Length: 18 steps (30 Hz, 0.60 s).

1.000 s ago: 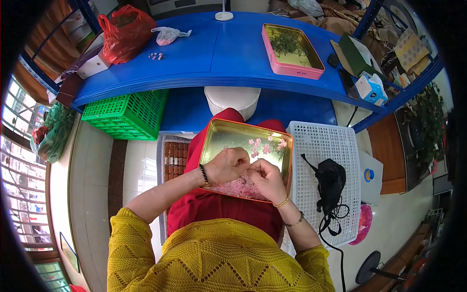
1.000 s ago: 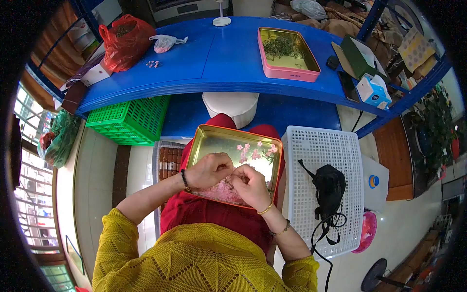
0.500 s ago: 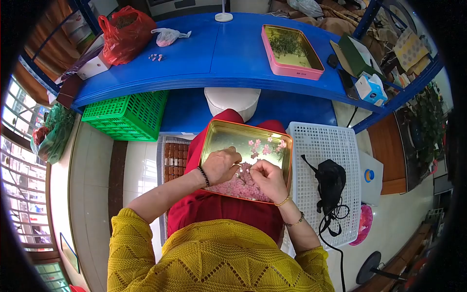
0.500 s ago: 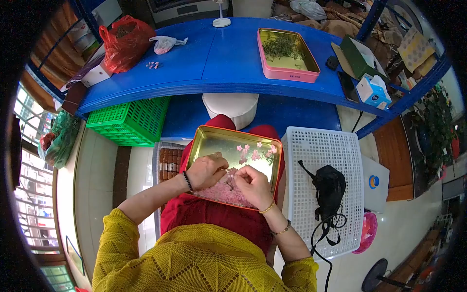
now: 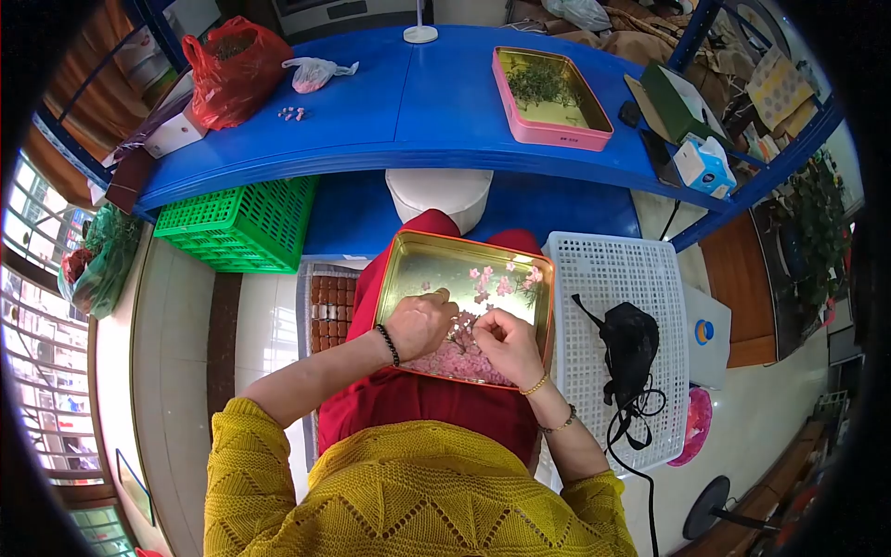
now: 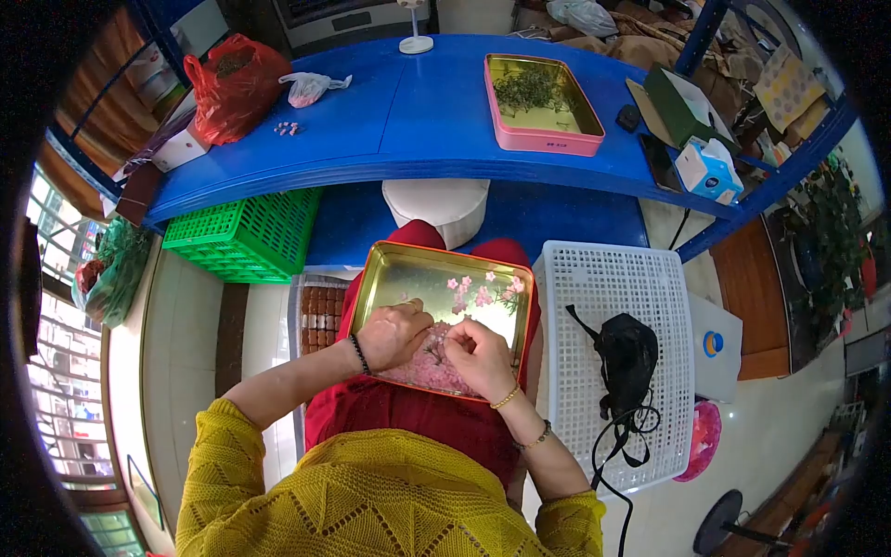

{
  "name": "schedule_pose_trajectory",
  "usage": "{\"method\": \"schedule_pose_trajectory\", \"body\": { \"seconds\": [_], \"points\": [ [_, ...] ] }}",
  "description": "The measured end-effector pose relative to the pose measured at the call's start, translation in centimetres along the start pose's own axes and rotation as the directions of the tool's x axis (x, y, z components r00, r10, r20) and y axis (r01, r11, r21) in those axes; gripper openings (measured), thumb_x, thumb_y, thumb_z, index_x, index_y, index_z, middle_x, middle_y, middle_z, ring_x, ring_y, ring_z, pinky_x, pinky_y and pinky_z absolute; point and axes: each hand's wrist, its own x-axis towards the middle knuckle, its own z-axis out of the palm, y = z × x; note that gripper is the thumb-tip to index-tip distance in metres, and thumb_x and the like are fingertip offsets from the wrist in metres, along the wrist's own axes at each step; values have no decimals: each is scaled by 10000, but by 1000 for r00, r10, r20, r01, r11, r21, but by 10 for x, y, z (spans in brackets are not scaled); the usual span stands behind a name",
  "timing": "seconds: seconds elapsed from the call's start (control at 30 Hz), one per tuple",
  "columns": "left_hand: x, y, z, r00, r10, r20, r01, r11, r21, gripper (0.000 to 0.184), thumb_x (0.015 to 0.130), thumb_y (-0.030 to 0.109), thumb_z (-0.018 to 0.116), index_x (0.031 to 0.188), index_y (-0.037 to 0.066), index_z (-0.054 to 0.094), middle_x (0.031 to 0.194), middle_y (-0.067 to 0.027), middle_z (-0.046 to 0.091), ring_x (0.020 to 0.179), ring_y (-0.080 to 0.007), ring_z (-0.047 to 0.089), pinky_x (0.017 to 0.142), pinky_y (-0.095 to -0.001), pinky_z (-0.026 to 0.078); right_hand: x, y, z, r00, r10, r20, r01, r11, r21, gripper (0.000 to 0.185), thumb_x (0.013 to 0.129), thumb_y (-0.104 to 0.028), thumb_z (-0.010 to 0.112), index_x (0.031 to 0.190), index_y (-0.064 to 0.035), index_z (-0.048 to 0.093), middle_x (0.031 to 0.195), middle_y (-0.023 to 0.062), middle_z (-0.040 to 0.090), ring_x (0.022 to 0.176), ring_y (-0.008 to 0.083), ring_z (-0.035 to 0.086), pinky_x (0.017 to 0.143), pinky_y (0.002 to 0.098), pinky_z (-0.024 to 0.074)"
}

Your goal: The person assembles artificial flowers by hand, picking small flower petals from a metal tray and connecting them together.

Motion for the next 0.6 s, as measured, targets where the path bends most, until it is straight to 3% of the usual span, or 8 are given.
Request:
{"method": "schedule_pose_trajectory", "body": {
  "seconds": [0.27,0.37,0.47,0.6],
  "points": [
    [4,3,2,988,-136,75,142,987,-76,84,782,117,598,822,43,596,838,-151,590,826,-348,606,723,-433,496,-1,-6,2,1000,-24,-7,23,996,-88,22,792,-13,629,782,-22,612,653,-31,578,567,17,488,520,190,401],
    [6,-1,3,985,-126,-118,98,972,-212,61,785,76,617,815,29,592,774,-111,603,708,-255,620,632,-361,497,0,-9,1,998,-53,-26,49,989,-137,32,772,-1,626,771,-22,603,670,-16,586,581,35,513,534,200,418],
    [9,2,-1,933,-360,-13,269,720,-640,63,799,39,644,802,16,586,713,-39,591,602,-104,562,527,-260,447,4,-6,4,985,-161,-57,153,981,-117,55,755,30,614,747,-16,586,764,17,612,649,56,549,555,206,435],
    [6,9,-5,920,-383,80,272,481,-833,60,833,26,643,849,19,585,702,11,566,582,-17,497,472,-199,391,8,3,10,979,-193,-70,193,981,-6,74,745,59,601,731,-6,569,884,54,620,727,70,565,589,206,450]
  ]
}}
